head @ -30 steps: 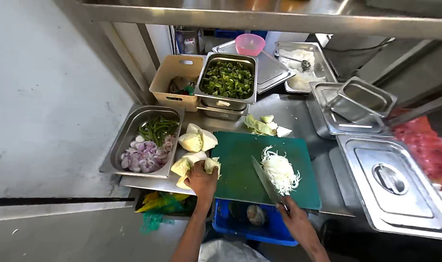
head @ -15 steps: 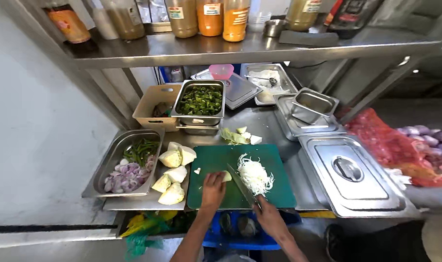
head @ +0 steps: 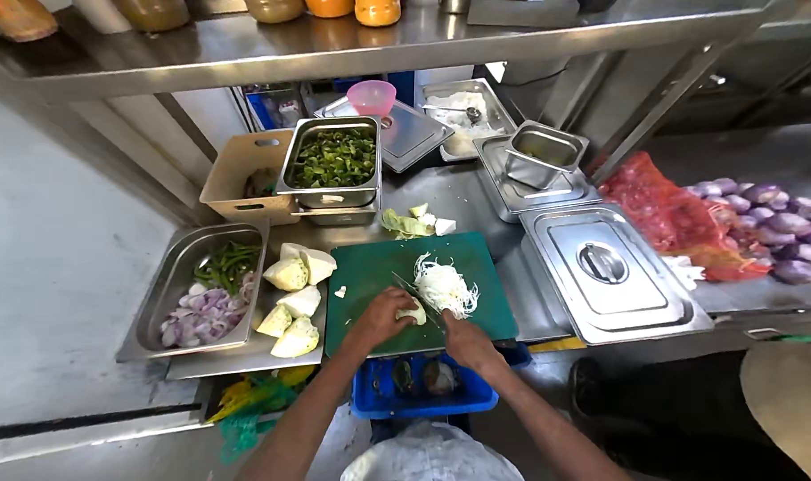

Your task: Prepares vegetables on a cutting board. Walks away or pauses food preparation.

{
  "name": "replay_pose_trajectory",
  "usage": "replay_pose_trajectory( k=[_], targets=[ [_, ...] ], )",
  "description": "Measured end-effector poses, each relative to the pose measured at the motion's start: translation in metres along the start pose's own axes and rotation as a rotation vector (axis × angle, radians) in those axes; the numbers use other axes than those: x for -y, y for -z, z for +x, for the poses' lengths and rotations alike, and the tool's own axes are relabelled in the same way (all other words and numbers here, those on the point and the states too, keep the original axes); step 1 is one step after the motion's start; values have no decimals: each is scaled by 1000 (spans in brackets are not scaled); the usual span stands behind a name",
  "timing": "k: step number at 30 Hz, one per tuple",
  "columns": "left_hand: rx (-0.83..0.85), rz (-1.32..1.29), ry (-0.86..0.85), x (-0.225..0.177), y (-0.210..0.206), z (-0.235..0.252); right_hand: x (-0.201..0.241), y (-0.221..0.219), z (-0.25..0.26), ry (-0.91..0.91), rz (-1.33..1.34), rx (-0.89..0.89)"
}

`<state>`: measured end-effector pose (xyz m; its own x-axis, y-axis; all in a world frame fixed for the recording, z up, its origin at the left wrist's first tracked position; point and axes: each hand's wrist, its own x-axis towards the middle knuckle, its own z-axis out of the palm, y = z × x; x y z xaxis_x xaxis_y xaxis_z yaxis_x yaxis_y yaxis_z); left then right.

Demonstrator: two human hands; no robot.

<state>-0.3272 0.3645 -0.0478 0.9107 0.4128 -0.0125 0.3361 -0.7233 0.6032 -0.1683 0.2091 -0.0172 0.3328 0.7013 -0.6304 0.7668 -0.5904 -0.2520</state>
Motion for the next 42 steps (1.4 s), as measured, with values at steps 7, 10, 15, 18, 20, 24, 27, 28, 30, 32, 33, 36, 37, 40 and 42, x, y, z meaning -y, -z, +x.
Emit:
replay_pose_trajectory(
  k=[7, 10, 15, 18, 20, 24, 27, 28, 30, 32, 33, 36, 37, 40, 42],
  targets=[
    [-11, 73, 123, -12, -13, 3, -3, -2, 0, 0, 20, 7],
    [4, 89, 87, -13, -13, 3, -3, -2, -1, -10, 32, 29],
    [127, 67, 19, -12, 10, 4, -2, -1, 0, -11, 56, 22],
    [159, 94, -32, -8, 10, 7, -2, -4, -2, -23, 71, 23],
    [196, 133, -63, -11, 8, 13, -3, 2, -6, -24, 54, 32],
    [273, 159, -65, -16, 11, 20, -5, 38, -37, -37, -52, -24],
    [256, 125, -87, -12, 13, 21, 2, 30, -37, -52, -42, -16],
    [269, 118, -93, -12, 15, 23, 4, 18, -27, -50, -4, 0],
    [285, 111, -118, -10, 16, 28, 2, 2, -10, -30, 46, 23],
    [278, 103, -133, -7, 16, 30, -4, 15, -15, -18, 6, 6],
    [275, 102, -129, -5, 15, 30, -7, 25, -24, -12, -15, -7],
    [285, 81, -105, -4, 15, 30, -7, 44, -39, -24, -60, -18],
    [288, 73, -99, -6, 15, 29, -5, 37, -33, -29, -45, -11],
    [290, 83, -101, -9, 17, 30, 2, 13, -1, 1, 47, 52],
    [278, 75, -98, -8, 18, 31, -2, 25, -5, 27, 15, 39]
  ],
)
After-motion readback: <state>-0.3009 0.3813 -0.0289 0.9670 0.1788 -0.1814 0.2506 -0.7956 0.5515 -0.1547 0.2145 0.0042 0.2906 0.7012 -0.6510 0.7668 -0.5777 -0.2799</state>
